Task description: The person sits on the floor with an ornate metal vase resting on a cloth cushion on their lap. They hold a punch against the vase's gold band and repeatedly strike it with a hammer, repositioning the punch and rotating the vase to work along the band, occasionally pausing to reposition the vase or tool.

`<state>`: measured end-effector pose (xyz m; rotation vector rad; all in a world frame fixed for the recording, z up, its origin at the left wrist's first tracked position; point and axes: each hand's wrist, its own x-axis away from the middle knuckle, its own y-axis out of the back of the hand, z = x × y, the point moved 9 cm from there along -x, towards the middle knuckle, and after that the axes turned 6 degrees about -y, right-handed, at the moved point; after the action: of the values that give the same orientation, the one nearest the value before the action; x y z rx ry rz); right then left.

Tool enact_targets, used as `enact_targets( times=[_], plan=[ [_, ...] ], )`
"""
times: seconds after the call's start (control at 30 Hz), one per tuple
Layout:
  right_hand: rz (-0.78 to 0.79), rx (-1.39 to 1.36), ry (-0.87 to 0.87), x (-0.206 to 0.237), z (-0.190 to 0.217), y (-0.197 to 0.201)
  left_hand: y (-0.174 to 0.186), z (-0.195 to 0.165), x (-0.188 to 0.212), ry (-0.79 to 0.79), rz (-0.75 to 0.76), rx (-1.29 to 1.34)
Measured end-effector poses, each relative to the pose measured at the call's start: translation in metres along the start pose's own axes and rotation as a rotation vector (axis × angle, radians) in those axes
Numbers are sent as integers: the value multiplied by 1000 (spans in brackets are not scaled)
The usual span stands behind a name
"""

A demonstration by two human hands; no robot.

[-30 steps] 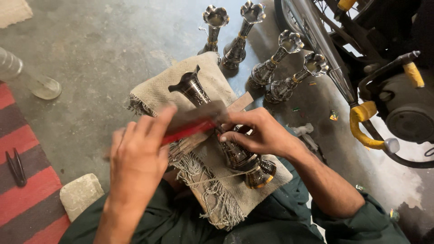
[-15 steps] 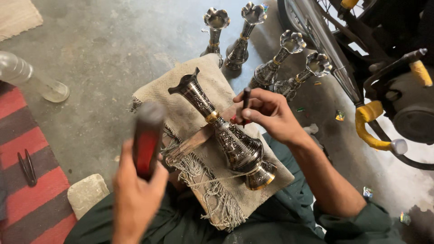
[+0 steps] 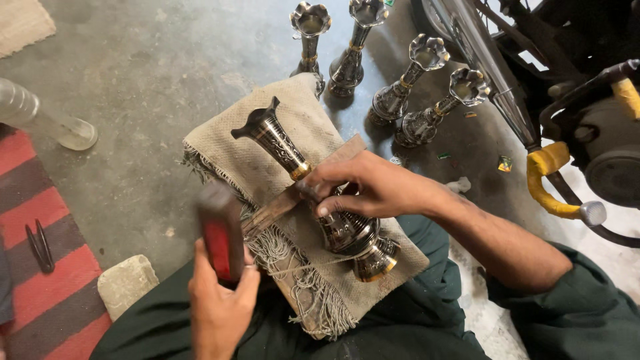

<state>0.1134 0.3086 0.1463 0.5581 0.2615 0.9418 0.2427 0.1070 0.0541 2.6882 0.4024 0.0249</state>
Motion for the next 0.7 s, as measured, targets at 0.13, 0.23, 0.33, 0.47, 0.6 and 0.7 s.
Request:
enact_targets(
  times=[0.13,0.23,0.33,0.47,0.6,0.7],
  plan=[
    [15,-12,-3,-1,-1,-2,2,-8,-11,98,97,-49],
    [21,15,-2,-5,-2,-2,2,-33,-20,-36,100,-102],
    [22,6,55,-4,4,-1,6,-43,-28,-25,51,-80],
    [18,-7,66,-4,4,1,5,-72,-36,-270,97,-243],
    [2,9,80,-4,5,2,9,-84,-37,-356,86,-182],
    [-7,11,89,-5,5,2,0,-71,-39,-252,215,-625]
  ],
)
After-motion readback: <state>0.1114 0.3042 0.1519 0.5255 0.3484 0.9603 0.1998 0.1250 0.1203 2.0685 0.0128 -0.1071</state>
